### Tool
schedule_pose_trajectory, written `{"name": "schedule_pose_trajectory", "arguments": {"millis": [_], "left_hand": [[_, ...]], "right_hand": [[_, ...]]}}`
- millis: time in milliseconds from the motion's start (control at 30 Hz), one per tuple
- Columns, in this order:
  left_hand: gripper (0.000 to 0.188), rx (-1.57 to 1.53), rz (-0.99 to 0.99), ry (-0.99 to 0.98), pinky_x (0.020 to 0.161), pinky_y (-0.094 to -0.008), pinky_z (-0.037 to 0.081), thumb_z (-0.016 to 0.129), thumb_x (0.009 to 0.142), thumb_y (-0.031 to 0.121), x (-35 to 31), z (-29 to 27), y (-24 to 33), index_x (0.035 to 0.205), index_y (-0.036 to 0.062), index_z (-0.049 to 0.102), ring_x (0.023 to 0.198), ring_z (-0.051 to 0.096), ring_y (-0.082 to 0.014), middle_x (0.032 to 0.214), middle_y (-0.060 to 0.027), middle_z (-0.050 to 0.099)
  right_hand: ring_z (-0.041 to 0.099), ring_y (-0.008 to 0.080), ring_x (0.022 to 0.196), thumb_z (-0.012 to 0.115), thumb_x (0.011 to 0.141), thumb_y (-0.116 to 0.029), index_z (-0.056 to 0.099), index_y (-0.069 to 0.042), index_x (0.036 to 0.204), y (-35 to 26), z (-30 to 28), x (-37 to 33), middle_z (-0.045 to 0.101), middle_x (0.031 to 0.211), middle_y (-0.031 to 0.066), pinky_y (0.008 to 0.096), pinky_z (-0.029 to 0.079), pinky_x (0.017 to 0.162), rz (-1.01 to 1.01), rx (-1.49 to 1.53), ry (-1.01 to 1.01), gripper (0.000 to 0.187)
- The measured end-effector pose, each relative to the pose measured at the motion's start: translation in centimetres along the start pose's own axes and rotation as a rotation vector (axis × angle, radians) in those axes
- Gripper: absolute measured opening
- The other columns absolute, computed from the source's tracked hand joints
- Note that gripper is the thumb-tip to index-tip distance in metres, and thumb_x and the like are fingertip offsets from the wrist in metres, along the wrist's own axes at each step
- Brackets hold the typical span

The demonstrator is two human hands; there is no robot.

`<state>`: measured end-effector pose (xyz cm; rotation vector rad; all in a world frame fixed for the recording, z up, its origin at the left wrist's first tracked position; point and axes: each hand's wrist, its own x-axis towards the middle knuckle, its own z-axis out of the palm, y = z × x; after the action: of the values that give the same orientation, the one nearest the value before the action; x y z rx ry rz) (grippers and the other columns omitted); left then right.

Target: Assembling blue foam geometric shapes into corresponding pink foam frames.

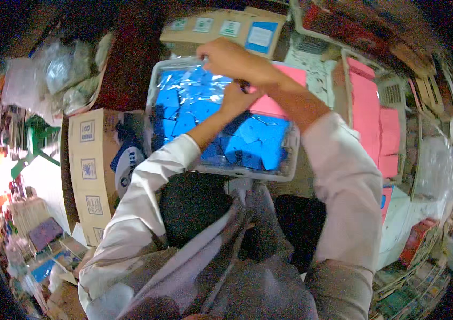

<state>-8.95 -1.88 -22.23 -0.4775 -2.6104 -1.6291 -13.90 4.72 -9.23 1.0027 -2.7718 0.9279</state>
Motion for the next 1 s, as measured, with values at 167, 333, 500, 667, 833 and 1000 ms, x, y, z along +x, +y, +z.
{"name": "schedule_pose_trajectory", "arguments": {"millis": [167, 333, 500, 667, 833, 1000], "left_hand": [[0.037, -0.446, -0.322, -0.043, 0.058, -0.0296, 0.046, 0.072, 0.062, 0.018, -0.9, 1.6, -1.9, 0.089, 0.0036, 0.050, 0.079, 0.059, -0.0155, 0.078, -0.0137, 0.061], [0.042, -0.425, -0.240, 0.058, 0.052, -0.0266, 0.045, 0.079, 0.058, 0.022, -1.7, -0.6, 0.6, 0.084, 0.0040, 0.052, 0.059, 0.053, -0.0112, 0.066, -0.0045, 0.058], [0.044, -0.383, -0.273, 0.020, 0.052, -0.0278, 0.047, 0.080, 0.053, 0.022, -1.5, -0.4, 0.2, 0.084, 0.0014, 0.056, 0.059, 0.058, -0.0147, 0.071, -0.0111, 0.062], [0.025, -0.443, 0.292, -0.174, 0.056, -0.0218, 0.043, 0.068, 0.072, 0.017, -0.3, -1.1, -7.7, 0.084, 0.0017, 0.053, 0.068, 0.056, -0.0115, 0.081, -0.0094, 0.063], [0.022, -0.878, -0.384, -0.249, 0.060, -0.0230, 0.044, 0.057, 0.081, 0.013, -0.2, -4.9, 0.2, 0.097, -0.0011, 0.051, 0.071, 0.057, -0.0121, 0.089, -0.0102, 0.063], [0.028, -0.879, -0.507, -0.371, 0.063, -0.0227, 0.047, 0.058, 0.081, 0.012, -0.9, -5.5, 1.0, 0.104, -0.0027, 0.053, 0.075, 0.059, -0.0119, 0.092, -0.0095, 0.063]], "right_hand": [[0.057, 0.0309, 0.085, 0.063, 0.065, -0.017, 0.060, -0.007, 0.091, -2.7, 12.4, 7.7, 0.061, 0.083, 0.0140, 0.0409, 0.046, 0.071, 0.067, -0.098, -0.351, 0.028], [0.057, 0.0315, 0.088, 0.073, 0.057, -0.010, 0.058, -0.004, 0.093, -5.1, 18.2, 8.3, 0.060, 0.093, 0.0149, 0.0416, 0.047, 0.073, 0.260, -0.153, -0.316, 0.039], [0.058, 0.0330, 0.084, 0.071, 0.057, -0.009, 0.059, -0.003, 0.084, -3.8, 20.6, 8.7, 0.059, 0.093, 0.0191, 0.0421, 0.047, 0.071, 0.409, -0.081, -0.184, 0.031], [0.059, 0.0261, 0.076, 0.065, 0.060, -0.012, 0.063, -0.006, 0.085, -2.9, 9.3, 8.1, 0.062, 0.079, 0.0131, 0.0333, 0.047, 0.069, 0.113, 0.153, 0.051, 0.025], [0.055, 0.0120, 0.068, 0.058, 0.075, -0.011, 0.060, -0.003, 0.096, 3.3, -6.4, -2.9, 0.060, 0.079, 0.0039, 0.0249, 0.046, 0.056, 0.317, 0.330, -0.089, 0.023], [0.053, 0.0074, 0.064, 0.055, 0.078, -0.005, 0.059, -0.001, 0.094, 6.9, -4.9, -9.8, 0.059, 0.076, 0.0027, 0.0210, 0.043, 0.052, 0.564, 0.438, -0.115, 0.017]]}}
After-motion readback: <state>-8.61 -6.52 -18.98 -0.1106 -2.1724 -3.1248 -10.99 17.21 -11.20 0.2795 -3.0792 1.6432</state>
